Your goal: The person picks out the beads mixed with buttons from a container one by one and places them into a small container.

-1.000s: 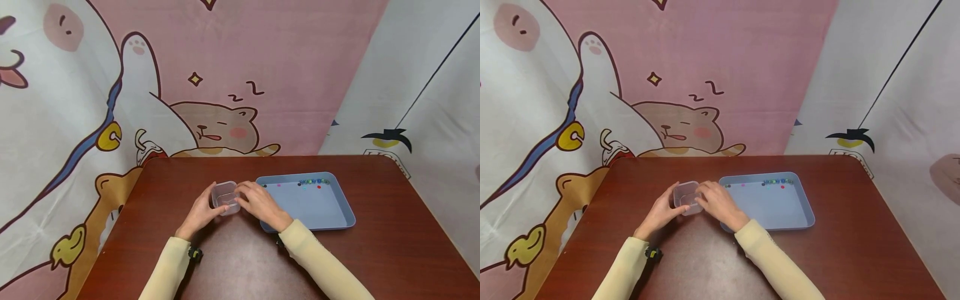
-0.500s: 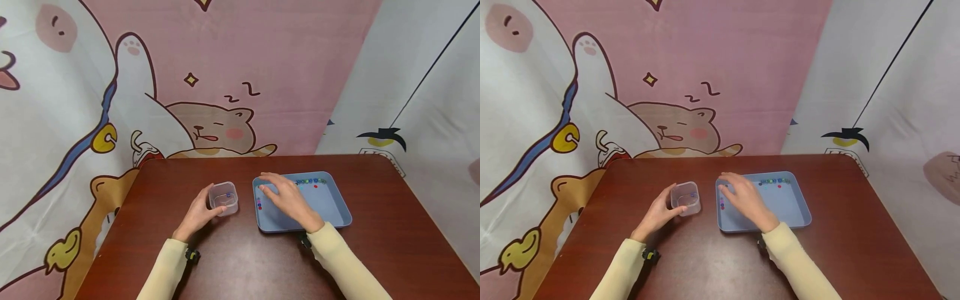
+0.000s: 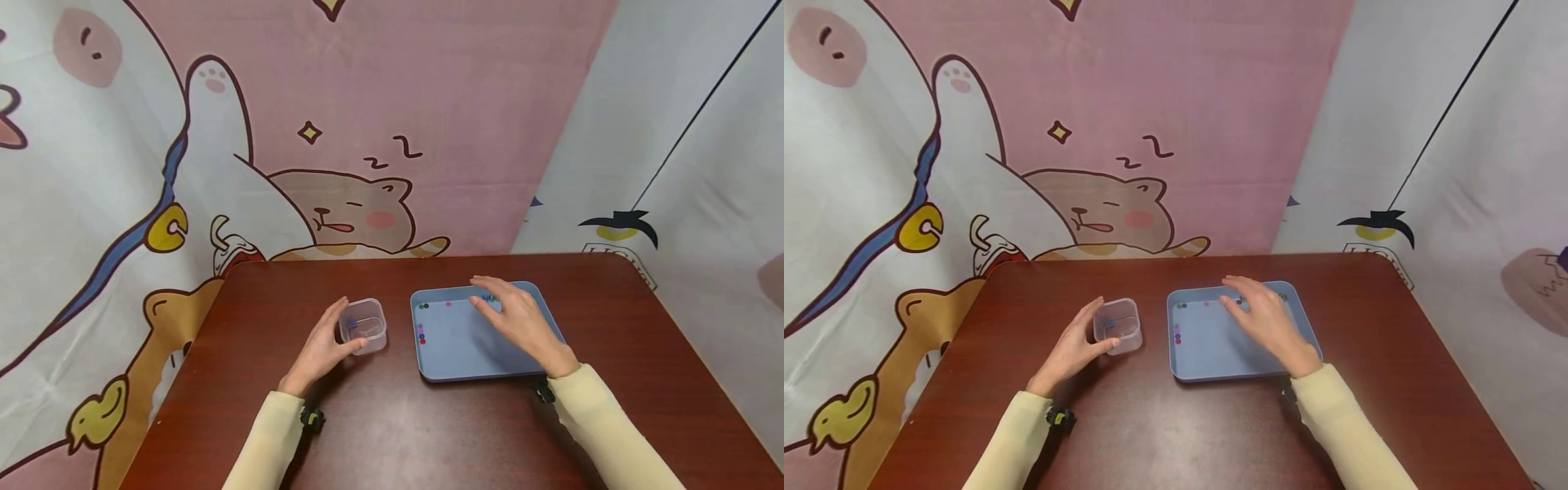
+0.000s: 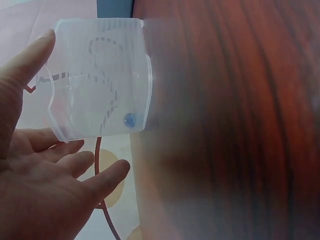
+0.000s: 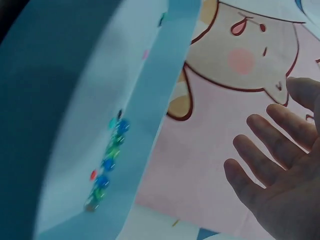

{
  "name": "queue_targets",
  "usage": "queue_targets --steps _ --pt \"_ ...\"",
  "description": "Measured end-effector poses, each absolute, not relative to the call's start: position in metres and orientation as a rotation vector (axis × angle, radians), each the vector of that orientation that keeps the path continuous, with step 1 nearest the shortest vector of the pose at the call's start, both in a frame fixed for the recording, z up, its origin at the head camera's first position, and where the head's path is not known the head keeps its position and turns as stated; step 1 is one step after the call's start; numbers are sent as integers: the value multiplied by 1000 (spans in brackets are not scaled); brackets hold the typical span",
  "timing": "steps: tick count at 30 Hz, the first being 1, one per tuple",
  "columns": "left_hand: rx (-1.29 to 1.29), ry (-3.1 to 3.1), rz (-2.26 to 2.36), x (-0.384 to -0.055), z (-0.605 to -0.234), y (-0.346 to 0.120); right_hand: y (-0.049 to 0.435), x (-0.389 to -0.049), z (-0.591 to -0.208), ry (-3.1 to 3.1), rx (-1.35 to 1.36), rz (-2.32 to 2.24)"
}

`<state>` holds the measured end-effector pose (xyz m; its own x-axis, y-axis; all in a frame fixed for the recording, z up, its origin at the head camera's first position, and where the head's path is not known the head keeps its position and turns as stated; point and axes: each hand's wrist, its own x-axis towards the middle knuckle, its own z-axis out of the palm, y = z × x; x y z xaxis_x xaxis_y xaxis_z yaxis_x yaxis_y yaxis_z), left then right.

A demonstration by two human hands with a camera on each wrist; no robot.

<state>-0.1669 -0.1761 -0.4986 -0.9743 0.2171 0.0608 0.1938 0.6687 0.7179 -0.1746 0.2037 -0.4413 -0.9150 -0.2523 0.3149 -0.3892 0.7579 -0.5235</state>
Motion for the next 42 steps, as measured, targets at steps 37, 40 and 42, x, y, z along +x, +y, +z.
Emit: queue_targets --steps 37,40,42 --pt "346 2800 1168 -170 -494 -178 248 -222 -458 -3006 727 599" --pt "337 2790 1155 -170 -494 -179 248 -226 -459 -3042 735 586" --pt "355 2800 1130 -170 -495 -180 247 -228 -459 -3065 744 577"
